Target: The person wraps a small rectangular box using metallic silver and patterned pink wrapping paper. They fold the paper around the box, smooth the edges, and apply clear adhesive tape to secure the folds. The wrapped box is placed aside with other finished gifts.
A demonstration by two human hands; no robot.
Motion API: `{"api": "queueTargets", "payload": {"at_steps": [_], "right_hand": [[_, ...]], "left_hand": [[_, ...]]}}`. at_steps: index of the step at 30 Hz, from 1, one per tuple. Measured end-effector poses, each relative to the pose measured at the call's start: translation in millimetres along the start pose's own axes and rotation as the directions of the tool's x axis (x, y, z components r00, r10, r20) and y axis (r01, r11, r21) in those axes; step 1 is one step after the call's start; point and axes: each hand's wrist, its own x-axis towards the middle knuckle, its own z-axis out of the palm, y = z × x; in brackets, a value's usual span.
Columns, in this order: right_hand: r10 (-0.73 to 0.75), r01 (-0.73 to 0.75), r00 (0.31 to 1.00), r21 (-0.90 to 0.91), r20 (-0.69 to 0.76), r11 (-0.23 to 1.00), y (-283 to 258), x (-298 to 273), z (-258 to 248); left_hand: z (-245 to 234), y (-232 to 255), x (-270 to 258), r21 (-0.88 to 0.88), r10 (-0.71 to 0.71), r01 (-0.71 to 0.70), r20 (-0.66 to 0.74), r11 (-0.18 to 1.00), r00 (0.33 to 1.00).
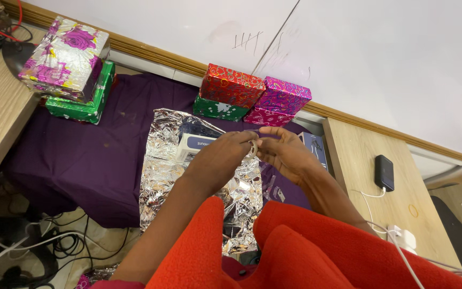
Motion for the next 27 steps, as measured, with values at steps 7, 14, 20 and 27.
{"api": "queueTargets", "payload": {"at_steps": [7,14,20,27], "right_hand": [[0.021,-0.018,0.999,0.116,-0.027,0.993,-10,-5,6],[-0.1,0.078,0.988,-0.17,-0.121,0.982,-21,2,1],[-0.272,0.222,0.96,-0.408,-0.068,0.886,-10,12,2],[-0.325,0.302,0.942,-0.211,-0.083,0.93,-28,16,4]], "left_hand": [[-3,-6,7,0.001,-0.077,0.077,0.016,0.997,0.997],[1,7,25,0.151,-0.21,0.191,0.129,0.97,0.969],[0,8,32,0.118,-0.143,0.139,0.026,0.983,0.989],[9,16,49,0.023,-0.25,0.252,-0.07,0.967,0.966]]}}
